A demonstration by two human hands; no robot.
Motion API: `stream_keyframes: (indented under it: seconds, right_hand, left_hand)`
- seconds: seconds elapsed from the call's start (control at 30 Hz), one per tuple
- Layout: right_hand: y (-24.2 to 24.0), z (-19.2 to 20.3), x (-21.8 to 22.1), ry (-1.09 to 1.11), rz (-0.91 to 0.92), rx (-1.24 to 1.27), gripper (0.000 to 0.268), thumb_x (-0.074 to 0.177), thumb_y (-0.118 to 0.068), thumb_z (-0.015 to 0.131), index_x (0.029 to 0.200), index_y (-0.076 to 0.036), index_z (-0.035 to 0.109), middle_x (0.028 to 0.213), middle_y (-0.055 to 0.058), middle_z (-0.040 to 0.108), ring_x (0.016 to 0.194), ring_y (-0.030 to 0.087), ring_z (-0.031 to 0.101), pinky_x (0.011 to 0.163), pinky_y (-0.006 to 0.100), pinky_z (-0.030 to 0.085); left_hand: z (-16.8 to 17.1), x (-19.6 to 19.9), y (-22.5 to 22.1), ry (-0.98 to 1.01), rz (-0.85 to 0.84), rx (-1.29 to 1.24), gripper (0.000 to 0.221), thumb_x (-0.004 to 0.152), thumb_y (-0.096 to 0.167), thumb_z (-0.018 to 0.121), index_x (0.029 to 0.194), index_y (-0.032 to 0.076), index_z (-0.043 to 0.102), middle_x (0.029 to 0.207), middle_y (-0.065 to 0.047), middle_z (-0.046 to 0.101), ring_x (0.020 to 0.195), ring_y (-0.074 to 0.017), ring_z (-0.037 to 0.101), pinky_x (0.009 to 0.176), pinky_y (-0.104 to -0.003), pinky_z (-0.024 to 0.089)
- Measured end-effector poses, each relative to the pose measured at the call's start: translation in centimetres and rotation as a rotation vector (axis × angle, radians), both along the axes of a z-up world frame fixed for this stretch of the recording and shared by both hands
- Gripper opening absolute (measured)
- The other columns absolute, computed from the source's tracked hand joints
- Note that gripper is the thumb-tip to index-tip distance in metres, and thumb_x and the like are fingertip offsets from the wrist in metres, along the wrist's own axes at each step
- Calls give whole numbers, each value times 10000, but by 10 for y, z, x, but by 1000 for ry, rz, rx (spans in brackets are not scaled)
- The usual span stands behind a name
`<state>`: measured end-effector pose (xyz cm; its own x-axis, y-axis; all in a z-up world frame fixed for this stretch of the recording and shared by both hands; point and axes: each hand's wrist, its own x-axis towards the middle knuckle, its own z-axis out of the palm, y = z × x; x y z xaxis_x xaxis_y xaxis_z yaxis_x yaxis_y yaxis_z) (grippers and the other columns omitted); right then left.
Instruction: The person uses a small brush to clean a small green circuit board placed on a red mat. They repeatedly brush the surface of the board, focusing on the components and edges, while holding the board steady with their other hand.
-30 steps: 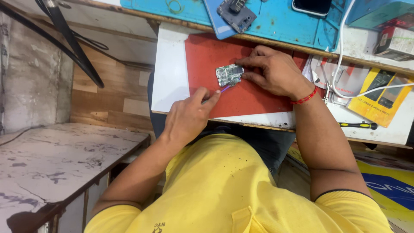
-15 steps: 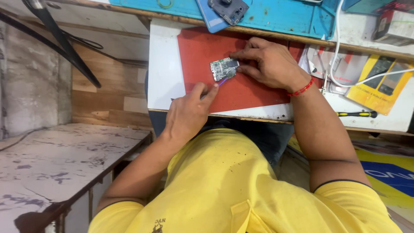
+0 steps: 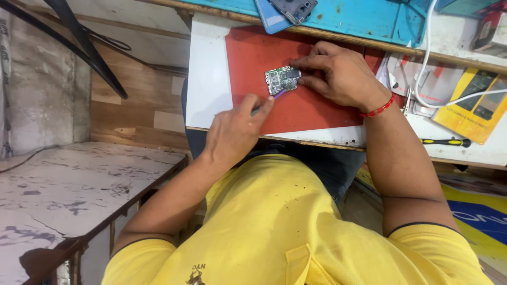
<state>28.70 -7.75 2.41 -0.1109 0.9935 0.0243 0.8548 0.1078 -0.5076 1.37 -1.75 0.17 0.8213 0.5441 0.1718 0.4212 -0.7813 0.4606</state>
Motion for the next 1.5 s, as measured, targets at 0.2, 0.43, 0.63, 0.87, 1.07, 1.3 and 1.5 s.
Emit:
stream_keyframes:
  seconds: [0.2,0.43,0.63,0.87,1.07,1.3,1.5]
  right_hand:
    - [1,0,-1,-20,0,13,378,892,-235,807,1261,-164,756,1011,86,645,864,291,645,738,422,530]
    - [1,1,-4,30,-16,13,385,890,-217,803,1247,-102,717,1043,102,655,887,290,672,735,417,537]
    - [3,2,-7,31,-26,-2,412,861,-173,816,1239,-74,684,1011,102,671,873,290,682,727,417,537]
    - [3,5,-5,46,-62,-9,445,861,-167,818,1258,-52,655,1002,89,684,875,287,684,739,419,537]
    - [0,3,-4,-8,-31,-34,390,866,-170,811,1228,-81,695,992,102,675,870,300,682,721,424,539]
    - [2,3,-6,14,-25,-21,382,865,-201,817,1202,-68,694,1027,110,678,879,298,688,722,420,546]
    - [1,0,-4,0,-16,-24,388,865,-200,813,1209,-67,690,1031,100,680,894,295,689,731,419,545]
  left_hand:
    - [4,2,2,-3,39,-22,334,978,96,613,1294,167,695,1047,-66,640,692,-315,688,583,-448,568]
    - [4,9,-1,107,8,22,380,968,58,596,1331,118,689,981,-87,600,610,-268,678,544,-438,560]
    - [1,11,8,25,-6,89,433,902,43,601,1318,123,691,1024,-69,586,674,-257,690,539,-415,552]
    - [5,24,3,142,40,78,441,891,28,598,1317,93,688,1014,-92,592,571,-269,667,496,-413,550]
    - [0,19,9,-19,76,42,320,987,74,624,1295,137,686,1083,-46,614,710,-254,710,590,-403,567]
    - [4,11,11,10,13,-20,355,953,60,611,1283,160,699,1060,-58,659,729,-290,715,586,-440,566]
    - [1,9,10,53,29,-49,370,954,58,611,1296,165,705,1026,-73,645,733,-312,702,592,-461,562]
